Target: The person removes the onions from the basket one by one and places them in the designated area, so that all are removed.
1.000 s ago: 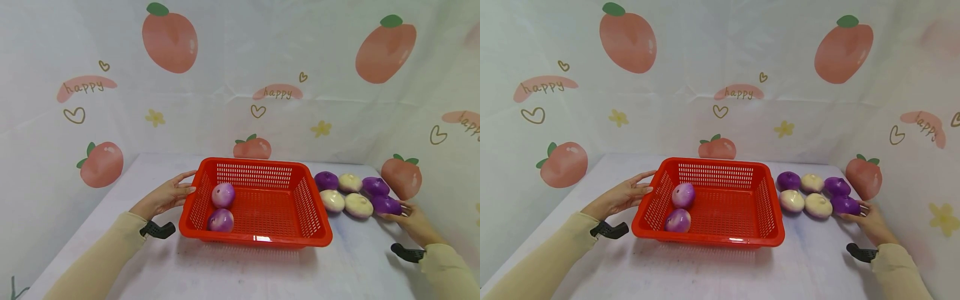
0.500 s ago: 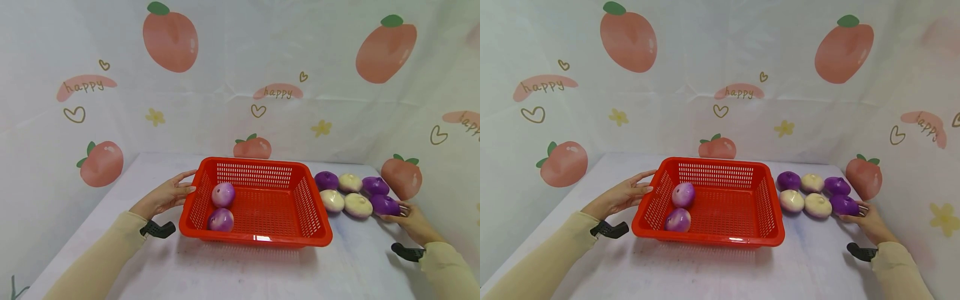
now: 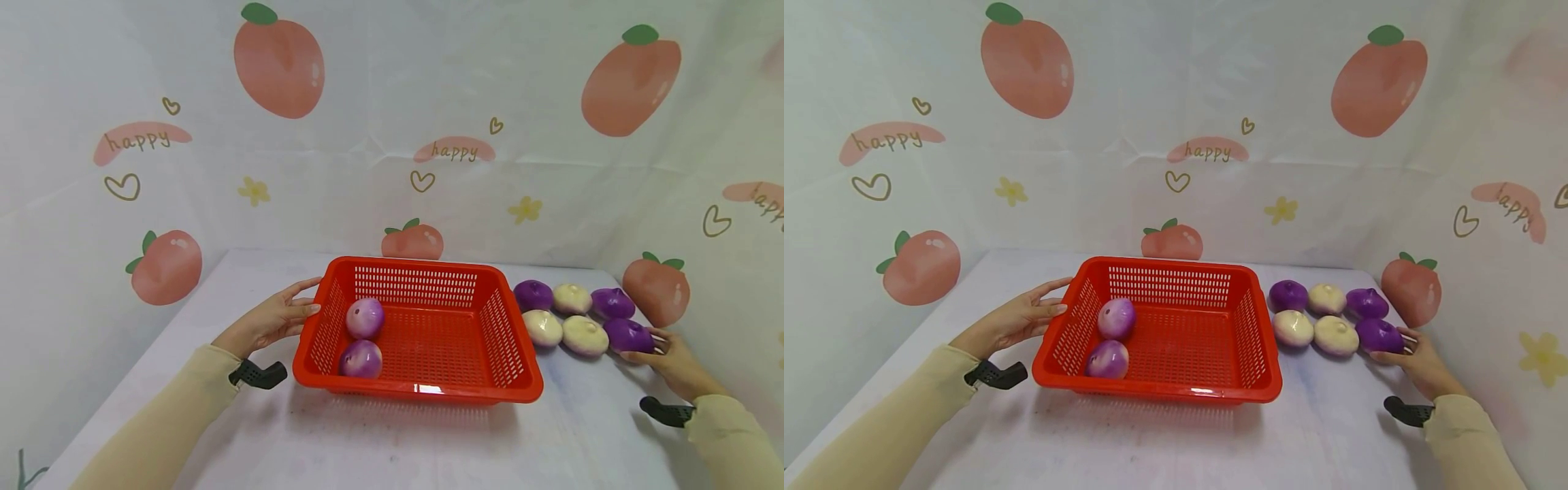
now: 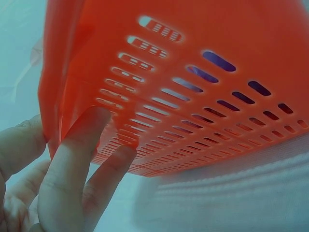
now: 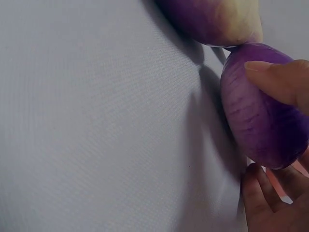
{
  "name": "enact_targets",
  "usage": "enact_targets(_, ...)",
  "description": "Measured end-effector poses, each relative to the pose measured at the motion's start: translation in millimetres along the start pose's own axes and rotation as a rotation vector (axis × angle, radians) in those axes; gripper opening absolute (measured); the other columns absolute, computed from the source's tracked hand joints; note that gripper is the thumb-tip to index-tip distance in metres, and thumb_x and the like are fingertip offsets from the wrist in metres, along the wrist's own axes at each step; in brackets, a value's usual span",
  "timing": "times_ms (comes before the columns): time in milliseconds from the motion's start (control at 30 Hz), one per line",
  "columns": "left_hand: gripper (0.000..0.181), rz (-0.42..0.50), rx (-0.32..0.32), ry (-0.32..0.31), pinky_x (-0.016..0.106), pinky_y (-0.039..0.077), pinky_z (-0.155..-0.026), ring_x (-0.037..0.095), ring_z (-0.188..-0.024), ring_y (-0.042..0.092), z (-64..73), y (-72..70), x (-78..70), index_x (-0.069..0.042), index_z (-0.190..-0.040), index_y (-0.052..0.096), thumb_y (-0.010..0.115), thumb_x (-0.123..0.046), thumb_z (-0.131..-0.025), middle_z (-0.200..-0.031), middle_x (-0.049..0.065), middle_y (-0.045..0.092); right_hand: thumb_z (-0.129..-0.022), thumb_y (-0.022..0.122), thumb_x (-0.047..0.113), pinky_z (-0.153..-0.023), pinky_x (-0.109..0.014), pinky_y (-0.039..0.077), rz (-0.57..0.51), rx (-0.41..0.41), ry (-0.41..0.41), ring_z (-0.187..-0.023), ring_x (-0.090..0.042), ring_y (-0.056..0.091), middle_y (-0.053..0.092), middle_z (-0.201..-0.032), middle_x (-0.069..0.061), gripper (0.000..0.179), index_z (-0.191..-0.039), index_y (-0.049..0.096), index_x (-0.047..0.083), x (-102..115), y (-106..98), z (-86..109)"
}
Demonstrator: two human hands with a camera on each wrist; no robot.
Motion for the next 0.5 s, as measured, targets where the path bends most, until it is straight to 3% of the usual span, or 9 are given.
enact_targets(200,0.074,-0.003,-0.009,-0.003,0.035,0.057,-0.086,0.017,-0.099,0.069,-0.1,-0.7,0.3,-0.023,-0.156,0.017,0.06,-0.018,-0.096,-0.149,0.025,0.036,-0.097,0.056,0.036,-0.111,-0.063,0.01,0.028,0.015,0.011,-0.135,-0.058,0.005,-0.012,-0.148,-0.044,0.101,-0.144,-0.02,-0.012,-0.2,-3.2,-0.2)
enact_targets(367,0.074,0.0,-0.011,-0.006,0.035,0.057,-0.086,0.017,-0.098,0.07,-0.2,-1.1,0.7,-0.023,-0.156,0.017,0.061,-0.018,-0.096,-0.148,0.024,0.037,-0.097,0.053,0.04,-0.109,-0.069,0.012,0.076,0.018,-0.024,-0.133,-0.061,0.007,-0.006,-0.147,-0.046,0.099,-0.145,-0.017,-0.011,12.3,-7.1,0.9)
enact_targets(400,0.074,0.001,-0.01,-0.006,0.034,0.057,-0.086,0.017,-0.098,0.07,-0.3,-1.1,0.7,-0.023,-0.156,0.017,0.061,-0.018,-0.096,-0.148,0.024,0.038,-0.097,0.054,0.039,-0.113,-0.066,0.014,0.071,0.001,-0.047,-0.135,-0.055,0.016,0.009,-0.15,-0.04,0.094,-0.149,-0.008,-0.006,16.0,-9.4,0.4)
enact_targets(500,0.075,0.004,-0.008,-0.006,0.034,0.057,-0.085,0.017,-0.098,0.07,-0.6,-1.0,0.5,-0.023,-0.156,0.017,0.061,-0.017,-0.096,-0.148,0.024,0.038,-0.097,0.055,0.036,-0.12,-0.035,0.023,0.106,-0.051,-0.134,-0.141,-0.038,0.022,0.016,-0.152,-0.033,0.09,-0.152,-0.005,-0.001,36.3,-16.6,-1.5)
Point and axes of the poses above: each hand's wrist, its own z-axis away from the middle knuckle, its own y-axis out of the palm, x = y × z, the point moved 10 cm from there along -z, towards the middle knuckle
